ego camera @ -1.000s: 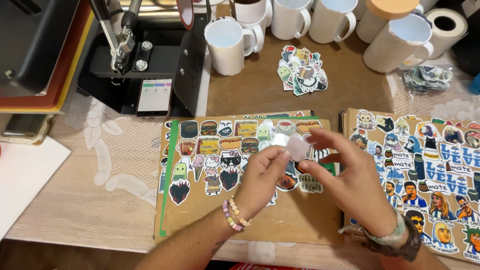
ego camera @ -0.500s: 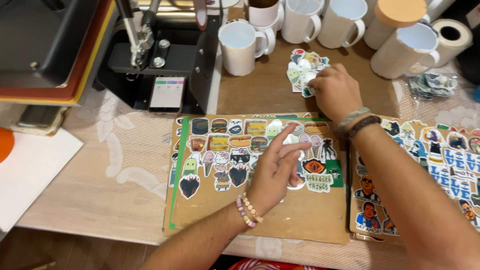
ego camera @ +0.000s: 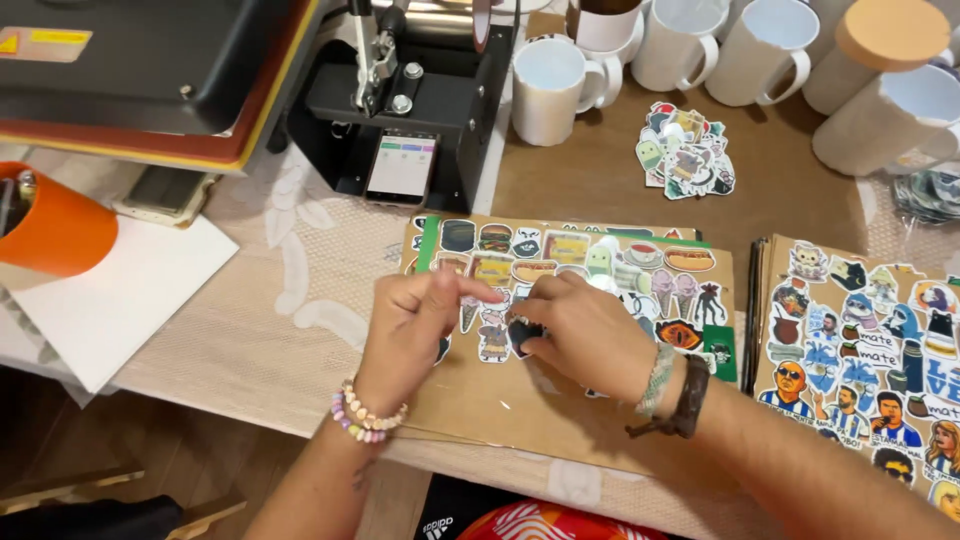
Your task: Peeling and applying various stickers onto a cardboard sheet to create a collage.
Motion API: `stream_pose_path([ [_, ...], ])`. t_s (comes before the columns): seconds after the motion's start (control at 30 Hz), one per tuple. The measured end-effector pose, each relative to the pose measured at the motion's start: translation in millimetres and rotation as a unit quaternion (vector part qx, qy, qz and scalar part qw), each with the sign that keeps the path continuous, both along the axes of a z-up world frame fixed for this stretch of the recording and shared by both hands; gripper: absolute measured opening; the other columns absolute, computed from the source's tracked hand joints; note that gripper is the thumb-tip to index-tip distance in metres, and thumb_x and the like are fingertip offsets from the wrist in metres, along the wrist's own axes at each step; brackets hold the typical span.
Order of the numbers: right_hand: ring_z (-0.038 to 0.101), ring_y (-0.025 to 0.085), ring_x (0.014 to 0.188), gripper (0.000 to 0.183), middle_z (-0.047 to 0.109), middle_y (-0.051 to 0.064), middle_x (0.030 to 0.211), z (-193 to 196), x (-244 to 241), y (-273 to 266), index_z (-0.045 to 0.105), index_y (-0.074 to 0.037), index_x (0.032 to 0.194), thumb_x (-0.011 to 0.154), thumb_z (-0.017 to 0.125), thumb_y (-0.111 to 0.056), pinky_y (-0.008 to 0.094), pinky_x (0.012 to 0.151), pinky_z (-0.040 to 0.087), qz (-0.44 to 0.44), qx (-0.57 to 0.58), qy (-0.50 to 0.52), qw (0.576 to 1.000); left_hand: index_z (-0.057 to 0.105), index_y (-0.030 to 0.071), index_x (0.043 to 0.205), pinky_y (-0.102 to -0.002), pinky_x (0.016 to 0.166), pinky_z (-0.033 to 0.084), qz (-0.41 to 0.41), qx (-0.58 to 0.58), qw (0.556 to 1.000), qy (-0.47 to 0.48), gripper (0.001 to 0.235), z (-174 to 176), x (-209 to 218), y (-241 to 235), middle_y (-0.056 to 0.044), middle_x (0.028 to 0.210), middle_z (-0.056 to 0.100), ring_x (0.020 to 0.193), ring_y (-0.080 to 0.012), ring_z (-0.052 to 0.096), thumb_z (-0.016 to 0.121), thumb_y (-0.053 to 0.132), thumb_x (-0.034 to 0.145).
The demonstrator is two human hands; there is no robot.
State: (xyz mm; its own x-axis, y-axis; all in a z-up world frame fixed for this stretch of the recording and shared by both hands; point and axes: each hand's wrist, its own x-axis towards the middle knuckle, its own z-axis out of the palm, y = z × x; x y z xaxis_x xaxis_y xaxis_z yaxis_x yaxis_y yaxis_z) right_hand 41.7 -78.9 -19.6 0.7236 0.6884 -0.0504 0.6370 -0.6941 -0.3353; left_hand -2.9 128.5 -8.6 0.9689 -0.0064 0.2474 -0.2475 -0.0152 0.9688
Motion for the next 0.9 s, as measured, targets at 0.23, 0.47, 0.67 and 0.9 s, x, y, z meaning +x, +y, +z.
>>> stream_pose_path([
  [0.23,0.058,0.033,0.112,0.042,0.063,0.011,0.114,2,-2,10,0.072,-0.014,0.117,0.078,0.082,-0.028,0.044,0.087,0.055,0.008,0.012,0.048,0.999,0.056,0.009,0.143,-0.052,0.077,0.054,-0.159,0.518,0.834,0.108,0.082,14,-10,12,-0.019,0.084,0.076,0.088,-0.0407,0.072,0.081,0.048,0.074],
  [0.47,0.056,0.025,0.103,0.031,0.065,0.004,0.102,-22,-4,33,0.077,-0.016,0.103,0.076,0.084,-0.029,0.038,0.083,0.052,0.013,-0.022,-0.045,0.999,0.047,0.009,0.148,-0.058,0.084,0.053,-0.172,0.558,0.802,0.125,0.091,8,-7,15,-0.017,0.092,0.077,0.096,-0.0431,0.071,0.083,0.046,0.073],
  [0.67,0.067,0.031,0.096,0.020,0.070,0.006,0.091,-12,10,49,0.075,-0.016,0.094,0.078,0.082,-0.025,0.043,0.081,0.055,-0.022,-0.068,0.066,0.995,0.049,0.011,0.147,-0.056,0.085,0.054,-0.170,0.565,0.795,0.138,0.095,-11,-3,19,-0.012,0.095,0.077,0.099,-0.0408,0.070,0.083,0.055,0.069],
  [0.9,0.071,0.026,0.086,0.010,0.073,0.003,0.081,-14,21,64,0.080,-0.026,0.084,0.078,0.082,-0.034,0.038,0.076,0.056,-0.027,-0.154,0.062,0.986,0.057,0.011,0.138,-0.057,0.086,0.054,-0.171,0.571,0.789,0.149,0.086,-9,-3,18,-0.013,0.096,0.077,0.100,-0.0417,0.070,0.084,0.055,0.069],
])
